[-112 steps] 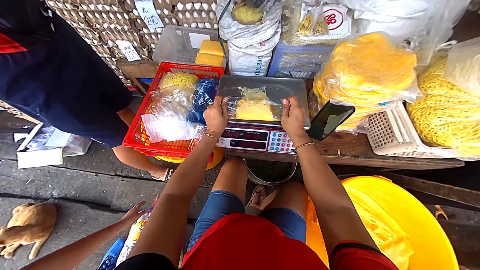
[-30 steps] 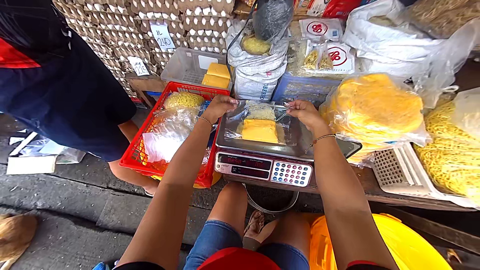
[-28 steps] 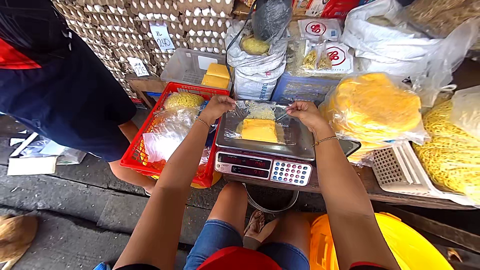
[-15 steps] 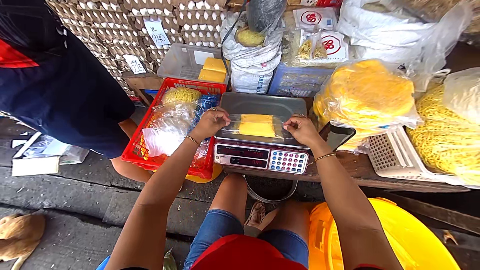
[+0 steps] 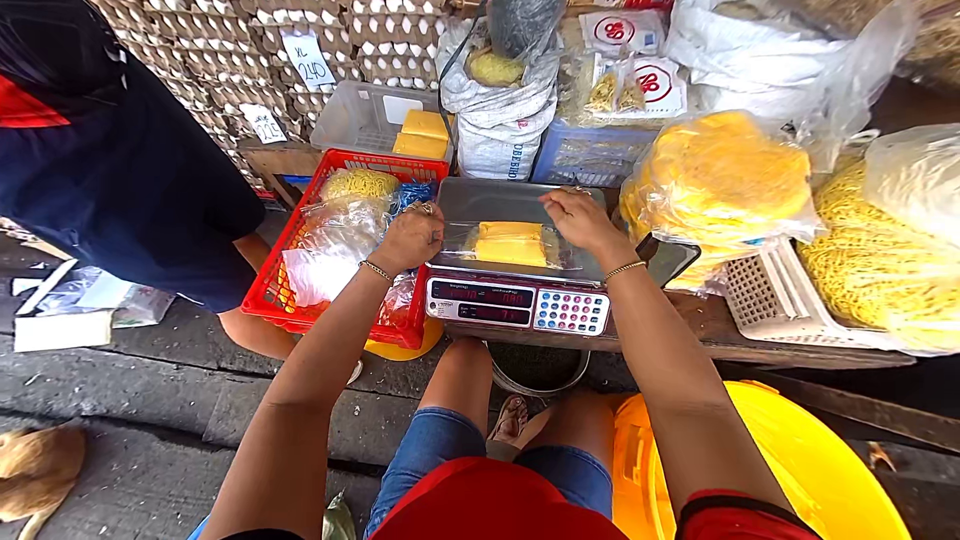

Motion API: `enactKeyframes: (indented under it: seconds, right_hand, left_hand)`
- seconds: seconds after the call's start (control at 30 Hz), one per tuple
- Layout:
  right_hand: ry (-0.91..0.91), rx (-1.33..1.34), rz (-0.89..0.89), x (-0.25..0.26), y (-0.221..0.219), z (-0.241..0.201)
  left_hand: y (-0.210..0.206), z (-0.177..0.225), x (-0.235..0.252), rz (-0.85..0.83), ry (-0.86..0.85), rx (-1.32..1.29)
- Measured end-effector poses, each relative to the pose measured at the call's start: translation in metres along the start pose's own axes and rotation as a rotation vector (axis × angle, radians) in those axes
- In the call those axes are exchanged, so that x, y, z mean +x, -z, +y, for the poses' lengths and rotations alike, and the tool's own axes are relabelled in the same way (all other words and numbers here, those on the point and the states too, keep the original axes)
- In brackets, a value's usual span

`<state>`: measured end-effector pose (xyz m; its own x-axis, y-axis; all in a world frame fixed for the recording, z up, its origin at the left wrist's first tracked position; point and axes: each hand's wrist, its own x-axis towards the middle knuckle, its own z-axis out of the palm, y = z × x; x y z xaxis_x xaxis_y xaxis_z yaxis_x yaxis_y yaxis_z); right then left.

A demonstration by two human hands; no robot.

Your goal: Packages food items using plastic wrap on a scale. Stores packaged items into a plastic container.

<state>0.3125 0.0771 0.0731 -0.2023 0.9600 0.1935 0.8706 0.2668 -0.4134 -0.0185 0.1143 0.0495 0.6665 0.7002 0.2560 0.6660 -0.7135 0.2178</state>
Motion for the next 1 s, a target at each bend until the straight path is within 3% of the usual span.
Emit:
enactKeyframes:
  seconds: [0.1,0.17,0.3,0.5,0.67,0.77,1.0]
  right_hand:
    - [-0.002,0.008,-0.197,0.032,-0.022,-0.023]
    - [0.01,0.033,-0.228,0.039,-0.035,-0.034]
    - [0.064,0.104,-0.08,0.016,-0.03,-0.033]
    - [0.067,0.008,0.062,-0.048,-0.007,0.008]
    - [0.106,-0.093,0.084,-0.061,-0.024,0.029]
    - [0.166,-0.071,0.136,-0.056,-0.034,0.02]
    - [0.273,-0.085,0.233,-0.059,-0.035,0.024]
  left_hand:
    - [0.004,-0.001,-0.002,-0.013,0.021,0.071]
    - [0.007,-0.003,-0.005,0.013,0.042,0.062]
    - [0.011,-0.003,-0.011,0.12,-0.014,-0.033]
    - [-0.006,0.005,-0.001,0.082,-0.164,-0.058]
    - [-0.013,0.016,0.009,0.068,-0.155,0.021]
    - [-0.009,0.01,0.006,0.089,-0.149,0.065]
    - [-0.005,0.001,0.013,0.161,-0.216,-0.005]
